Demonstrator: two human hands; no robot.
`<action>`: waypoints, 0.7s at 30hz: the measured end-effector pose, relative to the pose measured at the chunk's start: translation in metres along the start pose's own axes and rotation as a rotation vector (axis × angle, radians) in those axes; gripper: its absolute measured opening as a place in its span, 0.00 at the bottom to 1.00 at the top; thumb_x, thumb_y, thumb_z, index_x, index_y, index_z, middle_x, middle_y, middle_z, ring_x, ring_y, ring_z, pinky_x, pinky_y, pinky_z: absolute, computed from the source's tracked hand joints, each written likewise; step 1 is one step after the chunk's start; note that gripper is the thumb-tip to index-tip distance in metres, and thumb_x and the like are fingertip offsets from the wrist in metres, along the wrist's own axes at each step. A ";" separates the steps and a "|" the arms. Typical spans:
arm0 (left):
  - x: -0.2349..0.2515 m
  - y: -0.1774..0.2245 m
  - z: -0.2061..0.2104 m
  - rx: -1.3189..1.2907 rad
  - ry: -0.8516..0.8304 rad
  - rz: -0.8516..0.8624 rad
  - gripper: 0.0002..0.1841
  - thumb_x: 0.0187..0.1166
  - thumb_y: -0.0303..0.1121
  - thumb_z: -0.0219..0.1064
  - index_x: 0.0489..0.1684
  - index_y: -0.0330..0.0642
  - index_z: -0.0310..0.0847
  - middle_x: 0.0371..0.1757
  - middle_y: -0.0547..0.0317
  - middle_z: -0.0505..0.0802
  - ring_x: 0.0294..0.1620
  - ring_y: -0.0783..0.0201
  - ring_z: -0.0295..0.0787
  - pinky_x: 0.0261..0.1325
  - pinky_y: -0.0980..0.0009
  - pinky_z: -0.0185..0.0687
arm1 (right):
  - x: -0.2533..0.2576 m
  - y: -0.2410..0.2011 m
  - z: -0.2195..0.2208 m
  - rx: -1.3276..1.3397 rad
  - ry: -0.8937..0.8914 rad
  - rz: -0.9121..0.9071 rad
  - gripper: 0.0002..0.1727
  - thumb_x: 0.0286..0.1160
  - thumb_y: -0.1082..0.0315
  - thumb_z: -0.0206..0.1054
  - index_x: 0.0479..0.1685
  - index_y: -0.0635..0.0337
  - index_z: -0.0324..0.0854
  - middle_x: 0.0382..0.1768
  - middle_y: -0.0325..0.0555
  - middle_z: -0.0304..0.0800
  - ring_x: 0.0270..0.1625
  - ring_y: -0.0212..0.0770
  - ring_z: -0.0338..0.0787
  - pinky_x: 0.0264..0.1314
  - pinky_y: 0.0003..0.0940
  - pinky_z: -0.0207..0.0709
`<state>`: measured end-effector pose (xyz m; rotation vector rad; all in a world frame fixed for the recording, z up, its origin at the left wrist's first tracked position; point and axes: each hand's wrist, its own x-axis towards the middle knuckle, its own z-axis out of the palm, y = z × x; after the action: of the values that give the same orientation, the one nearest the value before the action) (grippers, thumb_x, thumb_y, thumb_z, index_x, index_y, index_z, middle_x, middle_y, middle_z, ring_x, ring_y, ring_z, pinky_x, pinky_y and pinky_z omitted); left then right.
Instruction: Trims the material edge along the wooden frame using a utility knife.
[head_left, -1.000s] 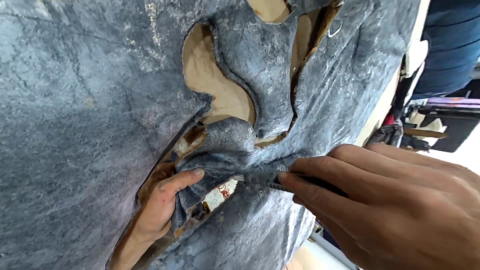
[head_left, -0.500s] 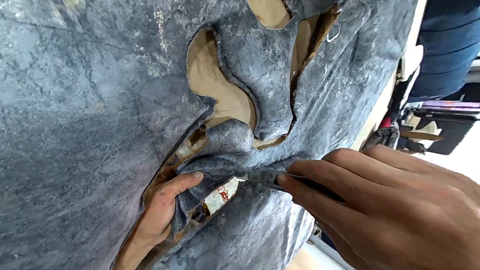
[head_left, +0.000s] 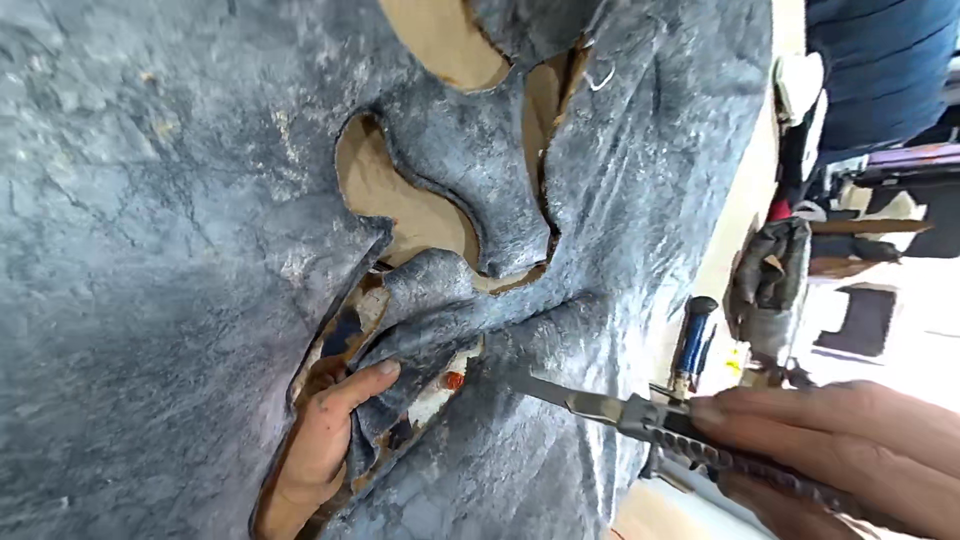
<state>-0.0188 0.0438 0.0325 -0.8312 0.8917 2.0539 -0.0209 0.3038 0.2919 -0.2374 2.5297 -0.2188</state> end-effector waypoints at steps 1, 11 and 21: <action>-0.001 -0.001 -0.001 -0.003 0.001 -0.002 0.07 0.75 0.25 0.60 0.42 0.34 0.82 0.30 0.47 0.95 0.24 0.59 0.94 0.27 0.66 0.93 | -0.014 0.000 0.007 0.056 0.029 0.046 0.16 0.79 0.60 0.71 0.57 0.59 0.90 0.51 0.59 0.94 0.52 0.50 0.92 0.56 0.46 0.82; -0.019 -0.004 -0.036 0.141 -0.045 0.107 0.06 0.69 0.27 0.67 0.40 0.41 0.87 0.32 0.54 0.97 0.30 0.64 0.96 0.35 0.68 0.94 | -0.045 0.030 0.077 0.668 0.189 0.016 0.13 0.72 0.64 0.74 0.53 0.58 0.88 0.50 0.49 0.91 0.55 0.35 0.89 0.55 0.31 0.85; 0.044 0.010 -0.072 0.548 -0.268 0.348 0.26 0.63 0.37 0.74 0.65 0.46 0.82 0.51 0.72 0.95 0.51 0.79 0.92 0.56 0.77 0.89 | -0.069 -0.001 0.117 1.364 0.462 -0.037 0.16 0.71 0.63 0.77 0.59 0.41 0.88 0.56 0.28 0.94 0.58 0.28 0.92 0.62 0.27 0.87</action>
<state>-0.0308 -0.0017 -0.0378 -0.1065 1.4243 1.9840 0.1016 0.3054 0.2338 0.3503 2.1695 -2.0377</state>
